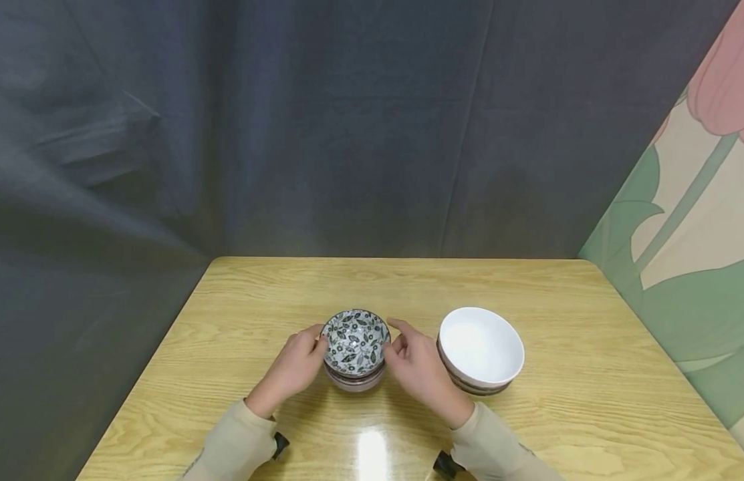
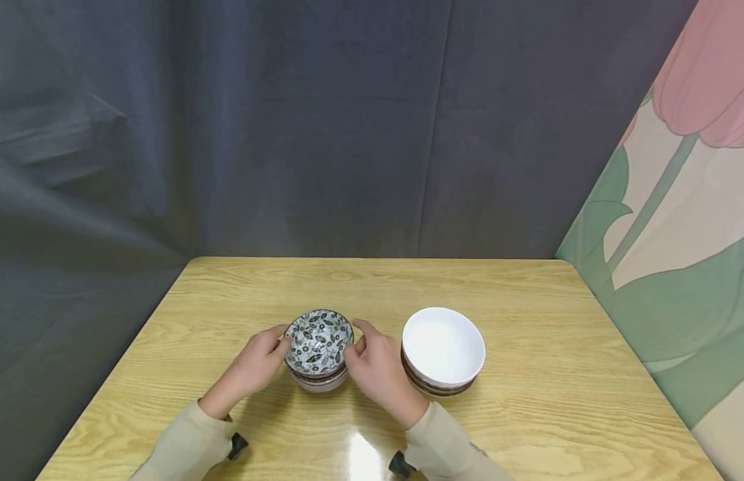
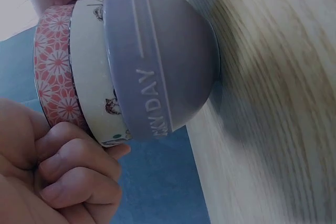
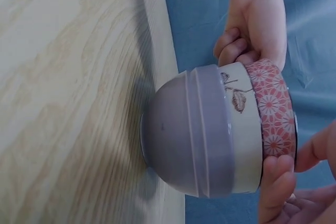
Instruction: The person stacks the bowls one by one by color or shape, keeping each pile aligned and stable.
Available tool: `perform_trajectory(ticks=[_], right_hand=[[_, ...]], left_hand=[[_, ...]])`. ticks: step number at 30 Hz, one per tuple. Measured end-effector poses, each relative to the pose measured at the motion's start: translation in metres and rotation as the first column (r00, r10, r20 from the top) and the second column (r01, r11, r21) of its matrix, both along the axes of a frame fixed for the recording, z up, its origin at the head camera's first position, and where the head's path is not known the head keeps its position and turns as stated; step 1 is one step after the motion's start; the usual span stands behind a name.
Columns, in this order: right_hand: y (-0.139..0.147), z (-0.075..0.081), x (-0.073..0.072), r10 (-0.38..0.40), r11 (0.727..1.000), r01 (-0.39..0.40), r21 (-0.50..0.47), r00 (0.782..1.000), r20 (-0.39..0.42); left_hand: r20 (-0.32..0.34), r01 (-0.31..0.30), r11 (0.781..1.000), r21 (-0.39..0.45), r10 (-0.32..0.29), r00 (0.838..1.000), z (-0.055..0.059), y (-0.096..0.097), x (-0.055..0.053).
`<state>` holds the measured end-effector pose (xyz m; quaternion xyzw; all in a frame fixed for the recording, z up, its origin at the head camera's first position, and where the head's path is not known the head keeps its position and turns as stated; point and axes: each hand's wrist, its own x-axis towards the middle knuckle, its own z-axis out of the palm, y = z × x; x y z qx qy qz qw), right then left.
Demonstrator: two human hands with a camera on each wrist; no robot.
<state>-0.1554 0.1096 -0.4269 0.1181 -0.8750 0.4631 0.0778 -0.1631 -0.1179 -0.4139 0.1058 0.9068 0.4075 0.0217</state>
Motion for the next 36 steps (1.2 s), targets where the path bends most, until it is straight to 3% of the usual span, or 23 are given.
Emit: perform_trajectory(ticks=[8,12,18,26,36], right_hand=[[-0.004,-0.003,-0.002,-0.01,0.997,0.02,0.078,0.992,-0.123],[-0.006,-0.004,-0.003,-0.011,0.994,0.033,0.108,0.98,-0.2],[-0.008,-0.008,-0.003,-0.008,0.989,0.049,0.14,0.959,-0.285],[-0.008,-0.01,-0.004,-0.014,0.99,0.056,0.13,0.952,-0.307],[-0.007,-0.009,-0.002,-0.034,0.993,0.066,0.095,0.95,-0.31]], left_hand=[[-0.057,-0.035,0.991,-0.127,0.028,0.998,-0.005,0.001,-0.001],[-0.111,-0.057,0.984,-0.171,0.039,0.993,-0.008,0.003,-0.002],[-0.126,-0.056,0.977,-0.206,0.03,0.992,-0.009,0.004,-0.002],[-0.118,-0.022,0.983,-0.185,0.0,0.993,-0.009,0.003,-0.005],[-0.069,0.067,0.988,-0.137,-0.077,0.995,-0.01,-0.002,-0.016]])
